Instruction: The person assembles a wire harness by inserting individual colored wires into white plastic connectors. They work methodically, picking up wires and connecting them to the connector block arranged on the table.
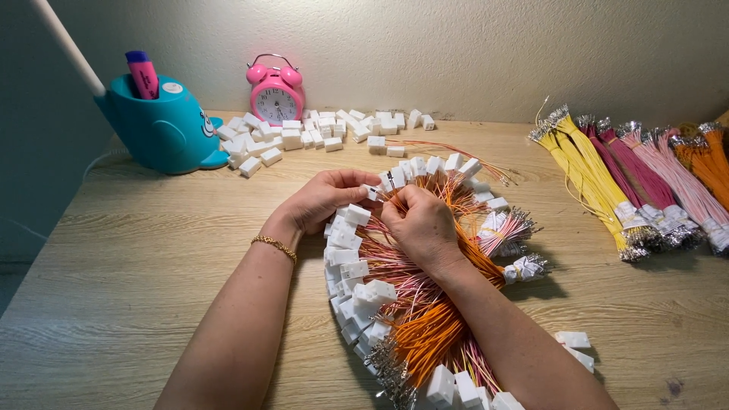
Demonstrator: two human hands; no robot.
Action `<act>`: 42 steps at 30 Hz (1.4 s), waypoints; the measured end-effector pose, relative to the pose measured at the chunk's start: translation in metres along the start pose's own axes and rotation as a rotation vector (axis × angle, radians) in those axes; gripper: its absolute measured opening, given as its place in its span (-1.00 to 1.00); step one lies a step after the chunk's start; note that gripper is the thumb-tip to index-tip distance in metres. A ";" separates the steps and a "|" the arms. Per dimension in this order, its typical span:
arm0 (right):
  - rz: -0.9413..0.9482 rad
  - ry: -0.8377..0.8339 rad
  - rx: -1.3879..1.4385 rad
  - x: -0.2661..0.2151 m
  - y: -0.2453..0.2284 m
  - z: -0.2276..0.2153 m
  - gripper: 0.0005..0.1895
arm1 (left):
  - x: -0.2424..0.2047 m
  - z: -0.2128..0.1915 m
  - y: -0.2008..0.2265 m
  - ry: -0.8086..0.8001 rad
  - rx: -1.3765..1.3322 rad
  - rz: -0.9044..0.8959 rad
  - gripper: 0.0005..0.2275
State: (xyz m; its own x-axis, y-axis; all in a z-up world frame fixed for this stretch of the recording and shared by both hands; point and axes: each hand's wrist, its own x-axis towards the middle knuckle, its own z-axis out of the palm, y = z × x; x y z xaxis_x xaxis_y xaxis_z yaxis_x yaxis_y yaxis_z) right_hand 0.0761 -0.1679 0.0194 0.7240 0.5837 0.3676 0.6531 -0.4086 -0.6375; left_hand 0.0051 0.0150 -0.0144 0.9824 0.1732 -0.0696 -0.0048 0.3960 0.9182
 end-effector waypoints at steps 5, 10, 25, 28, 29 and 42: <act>-0.010 0.007 0.017 -0.001 0.000 0.001 -0.86 | -0.004 0.004 0.000 0.029 -0.008 0.018 -0.71; -0.077 0.052 0.012 0.000 0.005 0.006 -0.88 | -0.005 0.007 0.001 0.032 -0.014 0.035 -0.72; -0.190 0.074 0.013 -0.002 0.006 0.006 -0.89 | -0.010 0.016 0.007 0.054 0.032 0.039 -0.74; -0.197 0.072 0.011 -0.001 0.007 0.007 -0.90 | -0.012 0.016 0.008 0.065 0.035 0.047 -0.74; -0.199 0.069 0.002 -0.001 0.008 0.008 -0.90 | -0.012 0.016 0.008 0.065 0.039 0.051 -0.75; -0.155 0.054 0.044 0.000 0.011 0.008 -0.90 | -0.013 0.021 0.010 0.075 0.039 0.046 -0.73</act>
State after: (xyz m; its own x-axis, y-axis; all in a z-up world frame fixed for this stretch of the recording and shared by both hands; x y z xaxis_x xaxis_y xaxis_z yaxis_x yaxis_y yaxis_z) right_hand 0.0818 -0.1667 0.0072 0.6273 0.5979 0.4990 0.7483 -0.2854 -0.5988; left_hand -0.0041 -0.0023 0.0037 0.9647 0.2577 -0.0549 -0.0404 0.3507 0.9356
